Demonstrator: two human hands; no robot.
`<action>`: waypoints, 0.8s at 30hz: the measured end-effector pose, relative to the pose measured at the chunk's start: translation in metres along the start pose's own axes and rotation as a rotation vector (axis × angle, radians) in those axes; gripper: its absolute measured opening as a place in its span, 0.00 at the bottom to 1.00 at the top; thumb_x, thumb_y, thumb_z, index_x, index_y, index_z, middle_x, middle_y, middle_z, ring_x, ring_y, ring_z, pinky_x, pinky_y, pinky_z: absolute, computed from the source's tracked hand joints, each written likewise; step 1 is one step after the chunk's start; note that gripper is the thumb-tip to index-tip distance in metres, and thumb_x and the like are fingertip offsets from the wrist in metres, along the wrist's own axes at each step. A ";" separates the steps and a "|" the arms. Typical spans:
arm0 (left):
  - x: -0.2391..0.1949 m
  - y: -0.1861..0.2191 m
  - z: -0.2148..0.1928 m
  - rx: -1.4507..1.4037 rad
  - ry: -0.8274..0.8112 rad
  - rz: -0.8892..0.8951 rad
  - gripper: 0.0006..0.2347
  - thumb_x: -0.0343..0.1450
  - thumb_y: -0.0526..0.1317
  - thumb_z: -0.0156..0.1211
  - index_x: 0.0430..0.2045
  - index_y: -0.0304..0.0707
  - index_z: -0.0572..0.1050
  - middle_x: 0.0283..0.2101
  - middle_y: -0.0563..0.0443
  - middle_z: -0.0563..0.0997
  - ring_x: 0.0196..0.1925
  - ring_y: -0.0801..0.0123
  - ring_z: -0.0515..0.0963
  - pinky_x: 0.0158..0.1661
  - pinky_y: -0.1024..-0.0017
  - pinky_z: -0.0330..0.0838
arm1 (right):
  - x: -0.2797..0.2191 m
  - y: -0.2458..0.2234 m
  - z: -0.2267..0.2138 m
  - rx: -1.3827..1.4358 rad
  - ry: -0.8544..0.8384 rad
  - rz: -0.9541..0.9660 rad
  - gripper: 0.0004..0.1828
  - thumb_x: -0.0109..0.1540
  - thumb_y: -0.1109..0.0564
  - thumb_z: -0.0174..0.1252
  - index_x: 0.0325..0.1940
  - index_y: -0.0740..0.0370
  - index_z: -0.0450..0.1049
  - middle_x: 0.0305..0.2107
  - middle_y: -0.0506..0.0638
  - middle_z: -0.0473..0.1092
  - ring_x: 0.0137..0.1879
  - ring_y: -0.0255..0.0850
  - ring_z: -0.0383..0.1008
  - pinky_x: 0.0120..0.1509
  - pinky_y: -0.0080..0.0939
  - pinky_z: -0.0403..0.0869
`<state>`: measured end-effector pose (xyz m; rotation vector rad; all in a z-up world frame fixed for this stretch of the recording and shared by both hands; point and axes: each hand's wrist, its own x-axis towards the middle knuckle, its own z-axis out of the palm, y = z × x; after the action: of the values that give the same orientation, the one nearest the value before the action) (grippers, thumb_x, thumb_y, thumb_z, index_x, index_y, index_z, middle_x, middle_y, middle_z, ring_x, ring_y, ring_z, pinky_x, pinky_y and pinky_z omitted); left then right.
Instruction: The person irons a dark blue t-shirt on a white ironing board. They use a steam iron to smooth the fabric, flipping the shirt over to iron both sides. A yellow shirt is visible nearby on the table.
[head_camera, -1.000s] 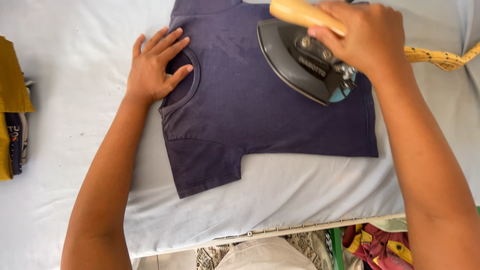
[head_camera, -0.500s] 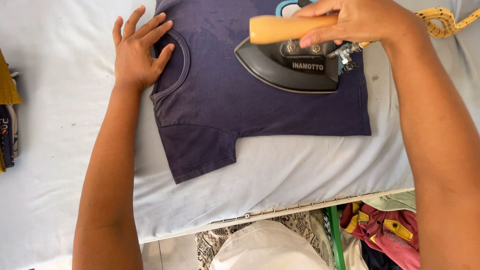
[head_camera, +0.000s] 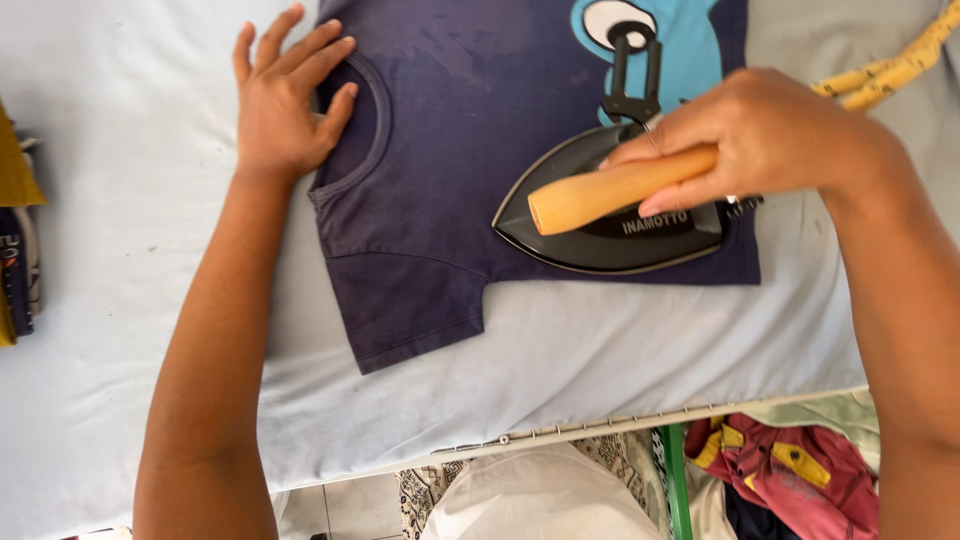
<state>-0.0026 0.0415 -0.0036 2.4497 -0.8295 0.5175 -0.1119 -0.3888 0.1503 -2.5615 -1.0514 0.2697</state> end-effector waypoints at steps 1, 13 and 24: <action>0.002 0.000 0.000 0.011 0.007 -0.001 0.16 0.75 0.42 0.61 0.58 0.42 0.79 0.67 0.50 0.77 0.77 0.53 0.62 0.74 0.46 0.38 | 0.000 -0.004 0.002 -0.052 0.063 -0.035 0.23 0.51 0.41 0.70 0.49 0.44 0.84 0.33 0.42 0.80 0.31 0.42 0.77 0.36 0.38 0.73; 0.003 0.009 -0.006 0.022 -0.004 -0.004 0.14 0.75 0.40 0.60 0.56 0.42 0.78 0.67 0.52 0.77 0.76 0.54 0.64 0.73 0.45 0.37 | 0.049 -0.051 0.027 -0.171 0.215 -0.013 0.21 0.59 0.38 0.66 0.54 0.42 0.81 0.26 0.46 0.77 0.31 0.48 0.78 0.32 0.48 0.71; -0.010 -0.001 -0.005 0.135 0.028 -0.015 0.12 0.78 0.39 0.57 0.55 0.46 0.80 0.63 0.60 0.80 0.79 0.58 0.63 0.76 0.41 0.30 | -0.013 -0.030 0.020 -0.067 0.253 0.266 0.24 0.60 0.39 0.67 0.57 0.47 0.79 0.27 0.53 0.77 0.30 0.51 0.77 0.36 0.51 0.74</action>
<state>-0.0105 0.0490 -0.0048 2.5629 -0.7872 0.6185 -0.1465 -0.3731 0.1446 -2.7052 -0.6397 -0.0255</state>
